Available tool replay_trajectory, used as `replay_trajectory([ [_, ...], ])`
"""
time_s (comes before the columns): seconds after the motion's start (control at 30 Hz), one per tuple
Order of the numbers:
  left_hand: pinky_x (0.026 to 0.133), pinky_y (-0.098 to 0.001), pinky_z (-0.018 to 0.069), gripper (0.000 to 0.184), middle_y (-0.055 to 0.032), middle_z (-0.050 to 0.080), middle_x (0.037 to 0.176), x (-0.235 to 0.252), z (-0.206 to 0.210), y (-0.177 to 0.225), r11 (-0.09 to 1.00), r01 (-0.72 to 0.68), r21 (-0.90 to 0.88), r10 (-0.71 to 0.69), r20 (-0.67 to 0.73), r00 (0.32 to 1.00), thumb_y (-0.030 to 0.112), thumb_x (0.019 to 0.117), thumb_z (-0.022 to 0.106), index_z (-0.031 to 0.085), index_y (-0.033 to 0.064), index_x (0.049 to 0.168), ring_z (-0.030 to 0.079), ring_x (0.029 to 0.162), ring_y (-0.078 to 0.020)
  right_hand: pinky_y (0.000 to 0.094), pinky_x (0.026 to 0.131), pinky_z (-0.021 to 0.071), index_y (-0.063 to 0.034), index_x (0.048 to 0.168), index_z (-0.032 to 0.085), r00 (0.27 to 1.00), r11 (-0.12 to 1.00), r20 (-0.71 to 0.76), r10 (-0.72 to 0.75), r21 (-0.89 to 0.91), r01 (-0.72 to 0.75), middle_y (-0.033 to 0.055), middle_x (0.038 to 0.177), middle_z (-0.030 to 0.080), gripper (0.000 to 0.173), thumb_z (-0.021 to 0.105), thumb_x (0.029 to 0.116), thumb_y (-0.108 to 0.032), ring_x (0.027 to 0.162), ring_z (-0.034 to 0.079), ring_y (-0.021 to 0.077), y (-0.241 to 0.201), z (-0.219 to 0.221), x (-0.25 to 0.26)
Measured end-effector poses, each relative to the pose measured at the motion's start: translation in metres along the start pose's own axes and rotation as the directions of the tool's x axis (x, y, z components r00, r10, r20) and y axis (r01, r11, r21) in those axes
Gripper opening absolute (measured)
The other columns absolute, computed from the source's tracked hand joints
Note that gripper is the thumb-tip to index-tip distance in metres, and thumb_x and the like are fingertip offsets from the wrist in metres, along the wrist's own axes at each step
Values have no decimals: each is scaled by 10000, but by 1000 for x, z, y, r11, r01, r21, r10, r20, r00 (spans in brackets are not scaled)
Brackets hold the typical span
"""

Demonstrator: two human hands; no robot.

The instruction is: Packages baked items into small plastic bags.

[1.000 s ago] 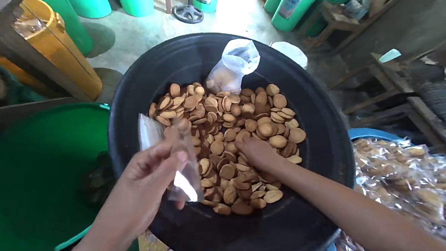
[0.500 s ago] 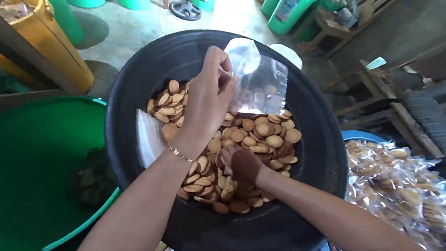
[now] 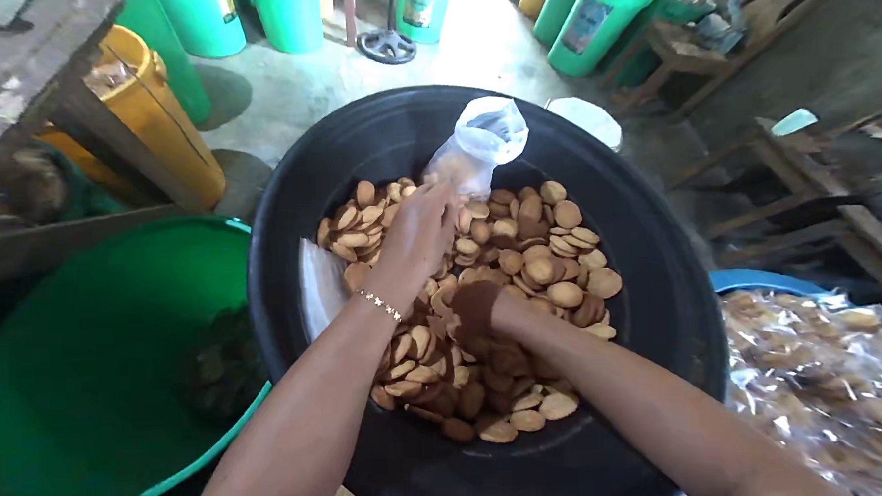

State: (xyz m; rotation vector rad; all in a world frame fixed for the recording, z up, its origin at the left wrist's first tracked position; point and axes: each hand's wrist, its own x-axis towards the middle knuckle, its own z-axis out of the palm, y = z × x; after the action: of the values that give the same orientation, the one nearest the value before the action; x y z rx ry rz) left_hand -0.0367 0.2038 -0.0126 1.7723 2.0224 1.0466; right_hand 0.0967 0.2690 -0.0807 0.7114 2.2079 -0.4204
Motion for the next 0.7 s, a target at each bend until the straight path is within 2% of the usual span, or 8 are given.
replay_trajectory([
  [0.1, 940, -493, 549, 241, -184, 628, 1283, 4, -6, -4, 995, 81, 60, -80, -22, 997, 8, 990, 596, 655, 23, 1223, 660, 1090, -335, 563, 966, 493, -60, 1402, 566, 947, 854, -244, -208, 427, 297, 220, 1280, 641, 541, 745, 904, -173, 1134, 630, 347, 62, -6, -4],
  [0.2, 1046, -507, 493, 318, -185, 606, 1361, 12, -8, -9, 986, 126, 113, -136, 82, 987, 42, 1011, 578, 643, 38, 1322, 613, 1222, -348, 344, 936, 549, -44, 1450, 438, 824, 375, -487, -289, 735, 565, 95, 1313, 596, 647, 661, 878, -249, 1096, 629, 135, 107, 2, -22],
  [0.3, 1091, -566, 434, 293, -243, 620, 1318, 14, 5, -9, 964, 77, 254, -173, 381, 908, 135, 1043, 533, 663, -6, 1264, 570, 1272, -409, 355, 930, 578, -112, 1484, 403, 739, -115, -649, -179, 760, 640, 26, 1255, 647, 819, 784, 799, -346, 1078, 666, 148, 106, 12, -34],
  [0.47, 1074, -547, 443, 348, -221, 618, 1325, 11, 8, 9, 938, 129, 323, -273, 456, 847, 240, 1060, 512, 672, -21, 1225, 579, 1267, -382, 328, 852, 588, -109, 1495, 411, 755, -308, -637, 157, 695, 650, 87, 1241, 620, 623, 610, 906, -79, 1015, 667, 165, 60, -6, -56],
  [0.5, 1088, -531, 436, 369, -204, 614, 1343, 11, 5, 11, 934, 124, 335, -267, 425, 865, 266, 1064, 511, 670, -11, 1250, 569, 1286, -367, 336, 867, 580, -99, 1501, 397, 741, -321, -646, 182, 673, 666, 100, 1264, 606, 592, 562, 936, -33, 1034, 660, 175, 56, -9, -59],
  [0.53, 1089, -519, 438, 392, -191, 619, 1343, 11, 4, 12, 929, 113, 352, -255, 388, 886, 303, 1061, 521, 675, -3, 1251, 570, 1286, -357, 313, 876, 576, -83, 1505, 383, 708, -218, -684, 174, 675, 705, 92, 1288, 600, 614, 554, 919, -23, 1047, 658, 154, 55, -11, -63],
  [0.63, 1078, -523, 441, 423, -207, 589, 1374, 11, 2, 20, 914, 114, 390, -253, 327, 910, 307, 1024, 599, 638, -20, 1288, 562, 1285, -377, 293, 1007, 535, -34, 1524, 422, 536, 540, -844, 38, 469, 699, 138, 1461, 546, 630, 626, 928, -32, 1209, 632, 150, 47, -15, -83],
  [0.7, 1078, -491, 456, 450, -209, 537, 1442, 7, 5, 27, 933, 164, 320, -261, 290, 921, 209, 992, 642, 581, -22, 1373, 563, 1291, -366, 306, 978, 564, -24, 1491, 478, 438, 734, -899, -11, 291, 614, 177, 1398, 589, 613, 655, 905, -41, 1150, 675, 185, 35, -11, -87],
])
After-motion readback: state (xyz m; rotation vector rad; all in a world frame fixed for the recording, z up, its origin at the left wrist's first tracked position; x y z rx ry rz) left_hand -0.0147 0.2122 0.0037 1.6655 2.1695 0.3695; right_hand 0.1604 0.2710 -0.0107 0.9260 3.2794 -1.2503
